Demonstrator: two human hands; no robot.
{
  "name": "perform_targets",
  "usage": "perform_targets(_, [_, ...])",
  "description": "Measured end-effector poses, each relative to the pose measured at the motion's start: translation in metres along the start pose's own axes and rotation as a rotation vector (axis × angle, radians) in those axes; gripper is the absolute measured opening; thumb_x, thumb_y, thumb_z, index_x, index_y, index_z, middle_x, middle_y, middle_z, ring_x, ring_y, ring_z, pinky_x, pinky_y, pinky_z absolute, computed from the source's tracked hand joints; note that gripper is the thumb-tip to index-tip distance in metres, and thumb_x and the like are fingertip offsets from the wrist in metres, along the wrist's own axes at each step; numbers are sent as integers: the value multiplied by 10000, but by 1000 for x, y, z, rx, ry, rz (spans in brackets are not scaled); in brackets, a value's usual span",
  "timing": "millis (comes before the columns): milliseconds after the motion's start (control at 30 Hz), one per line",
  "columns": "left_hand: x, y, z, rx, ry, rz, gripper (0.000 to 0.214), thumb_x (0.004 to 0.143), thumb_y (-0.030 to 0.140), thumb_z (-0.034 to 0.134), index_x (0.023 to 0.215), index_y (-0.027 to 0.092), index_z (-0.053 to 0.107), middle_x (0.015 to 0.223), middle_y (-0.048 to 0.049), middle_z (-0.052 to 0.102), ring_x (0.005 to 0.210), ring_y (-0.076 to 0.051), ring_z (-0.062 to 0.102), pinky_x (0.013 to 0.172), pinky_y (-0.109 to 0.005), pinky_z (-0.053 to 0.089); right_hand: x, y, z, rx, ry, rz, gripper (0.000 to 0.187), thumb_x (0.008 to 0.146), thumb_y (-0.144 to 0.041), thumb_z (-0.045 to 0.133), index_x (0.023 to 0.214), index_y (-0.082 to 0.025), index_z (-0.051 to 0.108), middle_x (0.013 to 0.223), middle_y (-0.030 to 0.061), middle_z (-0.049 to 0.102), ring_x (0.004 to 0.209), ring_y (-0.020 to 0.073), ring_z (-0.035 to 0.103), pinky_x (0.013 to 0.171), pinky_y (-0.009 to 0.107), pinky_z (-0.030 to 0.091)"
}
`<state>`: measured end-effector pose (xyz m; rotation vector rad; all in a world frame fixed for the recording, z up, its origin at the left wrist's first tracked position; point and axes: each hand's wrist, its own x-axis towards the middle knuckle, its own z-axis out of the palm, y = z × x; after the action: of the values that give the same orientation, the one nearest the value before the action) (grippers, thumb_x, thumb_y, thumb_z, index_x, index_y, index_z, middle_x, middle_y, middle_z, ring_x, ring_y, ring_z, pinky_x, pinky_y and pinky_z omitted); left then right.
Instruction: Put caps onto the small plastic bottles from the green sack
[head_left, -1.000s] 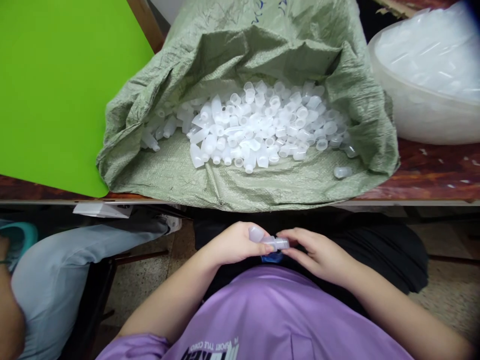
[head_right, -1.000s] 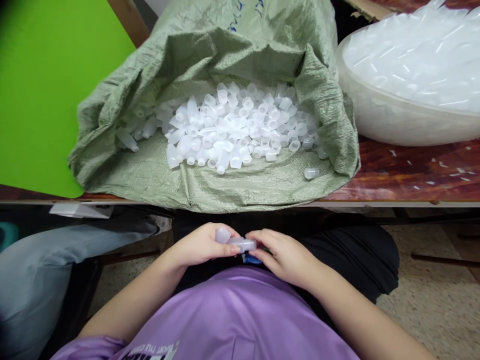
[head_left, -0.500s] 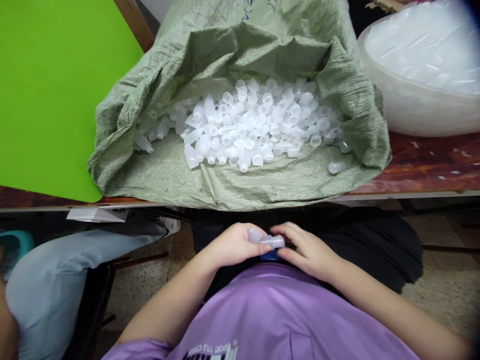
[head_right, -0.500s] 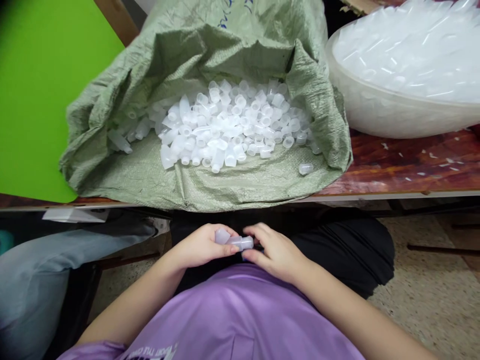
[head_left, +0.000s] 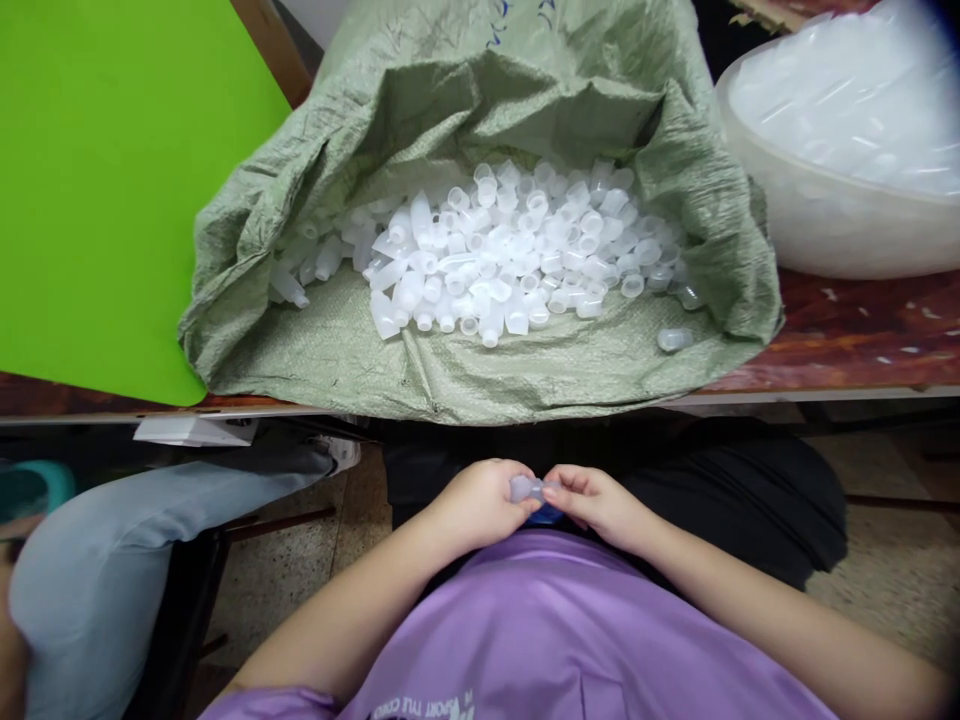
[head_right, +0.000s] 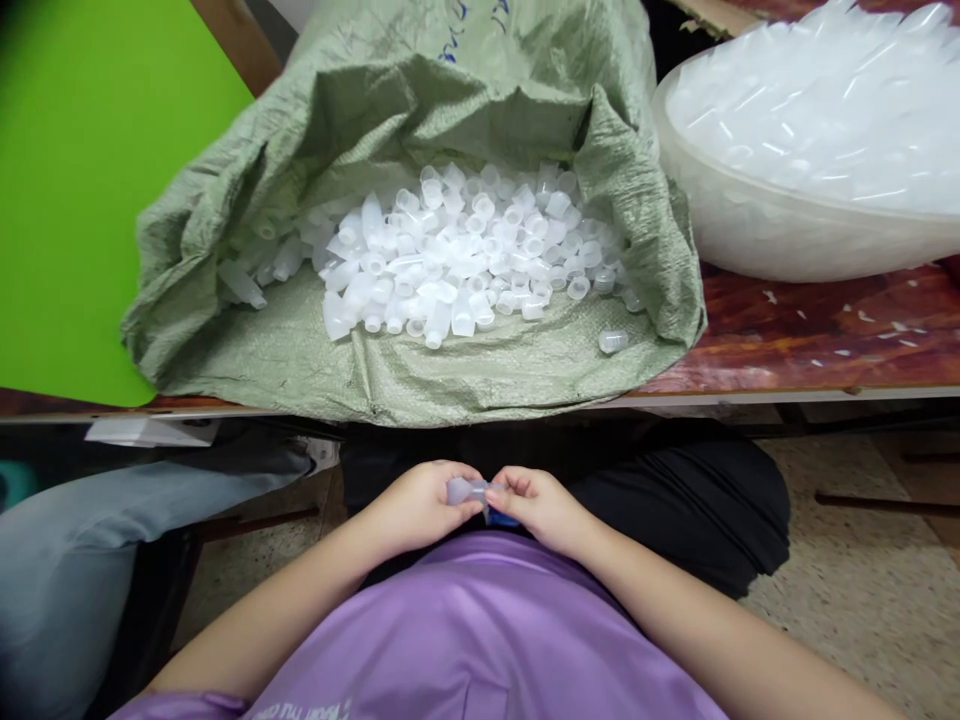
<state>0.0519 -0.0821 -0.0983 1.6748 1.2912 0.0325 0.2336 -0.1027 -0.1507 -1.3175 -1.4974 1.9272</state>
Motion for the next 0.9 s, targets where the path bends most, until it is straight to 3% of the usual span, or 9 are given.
perform_targets(167, [31,-5,5,342,112,98,298,792,255,525,1065,212,636,1105,-93,622,989,-262,563,858,-341,406,-3,-11,-16,-684,251,13,486,815,-451,498,1184,-135,511,1012,140,609,822,212,609,677,325,470])
perform_targets(233, [43,-5,3,403,177,108,406,777,230,554,1182,223,564,1208,-98,565,1088,-280,510,918,-357,369,-18,-35,-31,-790,180,-46,449,829,-431,491,1187,-161,526,974,116,632,786,209,623,662,319,480])
perform_targets(300, [49,-4,0,406,196,112,398,783,268,563,1177,208,562,1159,-110,589,1067,-285,518,912,-361,365,-36,-64,-50,-775,14,-267,272,880,-379,430,1020,-247,622,922,44,647,807,163,617,715,278,481])
perform_targets(400, [46,-1,-5,364,195,87,302,811,421,521,933,177,649,908,-104,649,894,-264,573,819,-340,395,-47,-102,-86,-974,527,-527,240,881,-319,424,1019,-240,604,941,62,628,879,192,586,787,333,466])
perform_targets(467, [37,0,-8,349,250,68,355,806,502,495,812,180,642,811,-89,633,841,-248,568,776,-322,392,-39,-113,-110,-1305,687,-392,284,859,-277,449,1103,-202,575,1058,121,592,975,260,547,845,415,437])
perform_targets(600, [17,-1,-11,197,290,13,444,792,600,441,688,192,580,691,-40,571,707,-192,537,652,-282,370,-11,-114,-138,-1532,604,-210,210,787,-164,516,954,-179,643,815,105,597,684,207,580,684,388,470])
perform_targets(767, [10,-8,-9,-480,97,-152,523,753,672,427,709,166,550,453,50,426,423,-91,403,460,-228,295,-19,-115,-115,-1322,708,-368,357,862,-319,460,1170,-159,544,998,141,544,807,226,587,749,378,488])
perform_targets(833, [12,-8,-5,-802,124,-204,511,705,656,522,791,154,559,460,68,432,382,-64,354,410,-209,256,-31,-110,-92,-1090,599,-521,368,860,-366,467,1182,-198,532,1043,122,534,874,221,591,768,356,505])
perform_targets(900, [14,-5,0,-1053,149,-231,491,643,602,635,797,143,552,484,69,457,375,-50,346,385,-198,251,-39,-98,-67,-925,347,-592,288,867,-330,470,1126,-241,557,1054,94,550,906,190,600,778,314,521])
